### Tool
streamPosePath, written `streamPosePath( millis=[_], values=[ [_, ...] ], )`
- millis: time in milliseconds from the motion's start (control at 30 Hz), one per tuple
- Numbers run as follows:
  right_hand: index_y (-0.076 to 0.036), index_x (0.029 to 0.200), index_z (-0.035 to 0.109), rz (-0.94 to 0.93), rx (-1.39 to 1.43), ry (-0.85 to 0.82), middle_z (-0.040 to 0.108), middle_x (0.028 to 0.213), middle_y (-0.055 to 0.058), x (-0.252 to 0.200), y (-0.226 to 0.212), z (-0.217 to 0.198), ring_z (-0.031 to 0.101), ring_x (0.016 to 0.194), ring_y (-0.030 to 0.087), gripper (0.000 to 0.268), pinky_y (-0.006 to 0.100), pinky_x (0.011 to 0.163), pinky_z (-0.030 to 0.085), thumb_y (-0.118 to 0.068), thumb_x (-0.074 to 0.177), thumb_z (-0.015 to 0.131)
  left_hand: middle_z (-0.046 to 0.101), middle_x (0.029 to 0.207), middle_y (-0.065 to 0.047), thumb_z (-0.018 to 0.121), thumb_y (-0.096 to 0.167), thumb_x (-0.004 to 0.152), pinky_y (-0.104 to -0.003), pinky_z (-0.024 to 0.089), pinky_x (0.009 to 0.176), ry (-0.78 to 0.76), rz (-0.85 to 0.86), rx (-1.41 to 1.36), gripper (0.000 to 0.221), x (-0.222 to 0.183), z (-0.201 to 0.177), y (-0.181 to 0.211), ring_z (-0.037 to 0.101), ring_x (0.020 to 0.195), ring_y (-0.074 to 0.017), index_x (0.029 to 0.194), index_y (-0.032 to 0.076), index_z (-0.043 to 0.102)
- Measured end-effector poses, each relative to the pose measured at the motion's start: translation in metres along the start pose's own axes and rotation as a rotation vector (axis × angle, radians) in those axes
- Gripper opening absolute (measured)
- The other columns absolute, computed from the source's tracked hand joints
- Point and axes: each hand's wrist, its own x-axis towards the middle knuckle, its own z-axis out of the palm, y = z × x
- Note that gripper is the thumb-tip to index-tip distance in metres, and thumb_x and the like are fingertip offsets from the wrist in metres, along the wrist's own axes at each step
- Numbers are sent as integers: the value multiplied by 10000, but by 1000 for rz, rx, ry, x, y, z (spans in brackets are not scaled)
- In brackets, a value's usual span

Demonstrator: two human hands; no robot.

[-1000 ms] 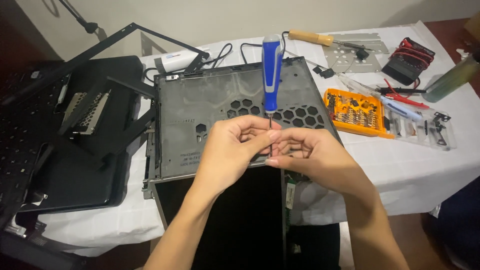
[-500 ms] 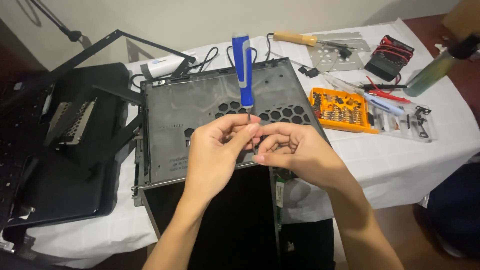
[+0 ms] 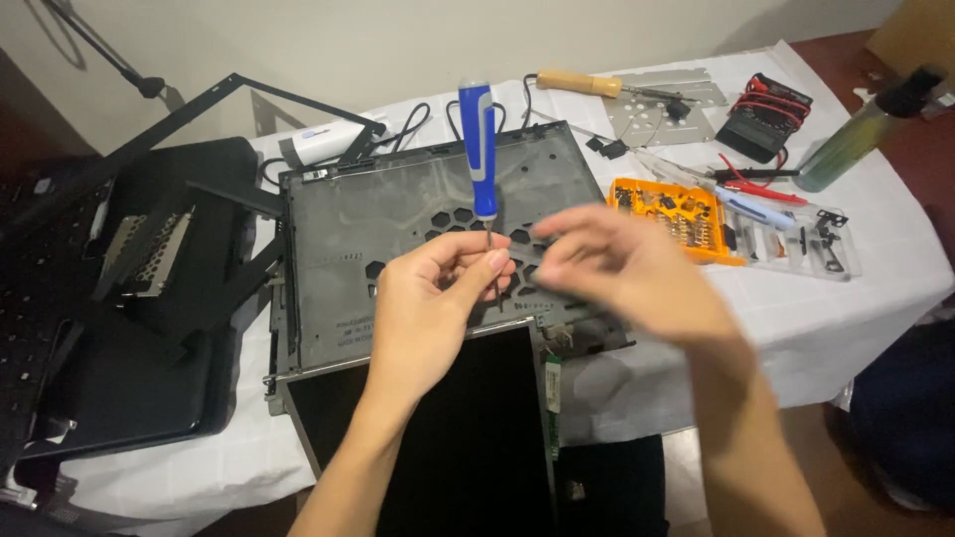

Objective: Removing a laptop screen from the chassis using a screwdriver to unscrew the hinges.

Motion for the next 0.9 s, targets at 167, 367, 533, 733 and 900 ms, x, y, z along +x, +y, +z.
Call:
streamPosePath(
  millis=[167, 367, 533, 733, 900],
  values=[
    [-71, 1250, 714, 0, -325, 229, 756, 857, 64, 27, 19, -59, 658, 791, 158, 429, 292, 760, 523, -16, 829, 780, 789, 805, -133, 699, 50, 935, -241, 653, 700, 4, -2, -17, 167, -1, 0, 5, 728, 730, -109, 1065, -23, 775],
    [-149, 1205, 758, 129, -648, 273, 767, 858, 47, 60, 63, -82, 720, 843, 268, 388, 403, 821, 520, -43, 832, 769, 781, 865, -141, 684, 60, 950, -258, 656, 753, 14, 17, -125, 198, 0, -10, 3, 730, 792, -119, 1115, -30, 748],
    [-75, 1237, 703, 160, -654, 223, 784, 996, 40, 54, 42, -65, 731, 946, 171, 354, 340, 875, 488, -25, 899, 614, 787, 898, -156, 680, 85, 933, -241, 641, 780, 83, 17, -124, 234, -17, -61, 26, 741, 771, -154, 1121, -37, 745],
    [-116, 1239, 720, 27, -449, 202, 762, 1002, 16, 23, -26, 2, 667, 810, 118, 294, 289, 746, 543, -167, 950, 740, 760, 865, -139, 723, 33, 900, -278, 686, 783, 228, 57, 21, 129, -39, -115, 34, 767, 749, -196, 982, -62, 752],
    [-109, 1140, 802, 160, -198, -102, 877, 960, 58, 11, -70, 70, 825, 940, 98, 269, 227, 921, 629, -170, 915, 667, 760, 840, -186, 709, 57, 905, -299, 665, 744, 172, -7, -125, 205, -42, -132, 4, 754, 757, -220, 1049, -86, 742]
  ],
)
